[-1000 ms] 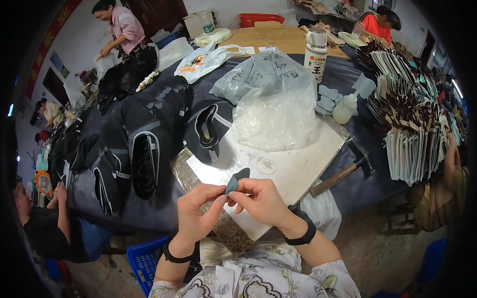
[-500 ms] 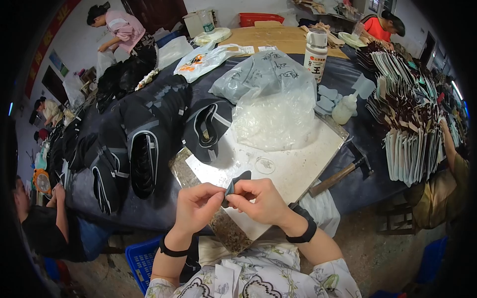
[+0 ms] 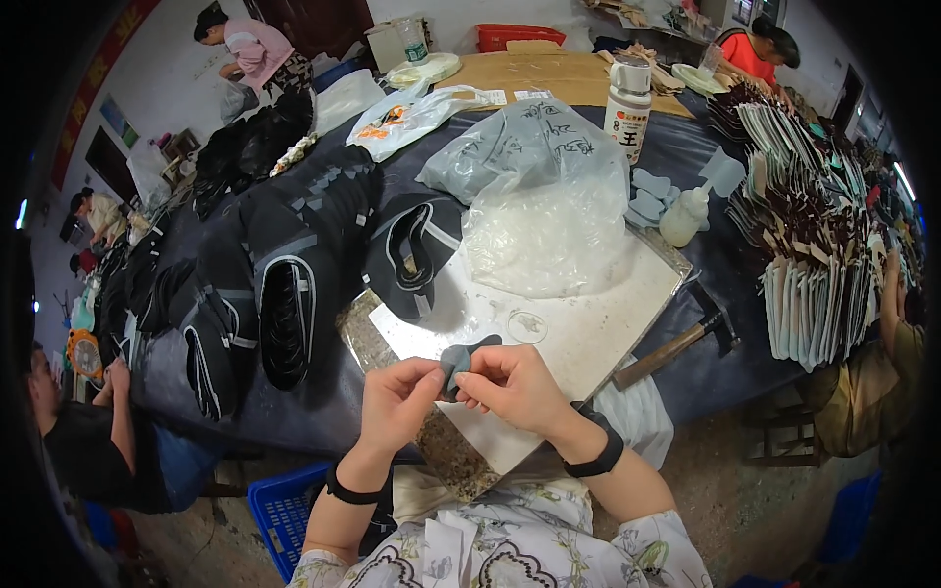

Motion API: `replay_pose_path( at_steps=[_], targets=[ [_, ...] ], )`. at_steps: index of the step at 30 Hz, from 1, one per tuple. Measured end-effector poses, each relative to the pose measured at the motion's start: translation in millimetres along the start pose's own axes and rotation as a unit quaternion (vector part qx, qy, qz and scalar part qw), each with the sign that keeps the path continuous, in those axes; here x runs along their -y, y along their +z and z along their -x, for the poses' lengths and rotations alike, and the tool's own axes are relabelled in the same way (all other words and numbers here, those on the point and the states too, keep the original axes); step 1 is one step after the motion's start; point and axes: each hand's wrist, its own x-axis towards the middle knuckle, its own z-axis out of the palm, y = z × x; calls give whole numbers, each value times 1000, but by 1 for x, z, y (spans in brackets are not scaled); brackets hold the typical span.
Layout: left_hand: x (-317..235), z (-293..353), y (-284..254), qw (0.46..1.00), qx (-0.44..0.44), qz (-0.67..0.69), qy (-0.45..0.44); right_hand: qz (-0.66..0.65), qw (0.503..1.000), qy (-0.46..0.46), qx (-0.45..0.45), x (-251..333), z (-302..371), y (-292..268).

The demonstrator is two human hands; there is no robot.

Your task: Attaching a grey reinforcement or decorative component to the heel area of a black boot upper using glue.

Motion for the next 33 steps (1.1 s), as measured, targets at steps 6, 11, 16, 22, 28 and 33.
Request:
replay_pose_path(
  at_steps=[6,11,16,22,28,33],
  targets=[
    [7,-19,-32,981,-155,116,-15,-37,986,19,-163,-12,11,-69],
    [-7,-21,-29,982,-126,-118,83,630,651,-244,-346,7,9,-79],
    [-40,-20,2,964,70,-210,151,258,958,-124,1,27,14,-18],
    [-18,-62,-28,747,-116,-549,356,-58,989,-55,-124,-6,12,-30],
    [12,-54,-19,696,-17,-632,340,-69,991,-47,-107,-10,10,-38],
    [-67,-58,-34,796,-103,-483,349,-31,988,-53,-144,-21,7,-40]
  ],
)
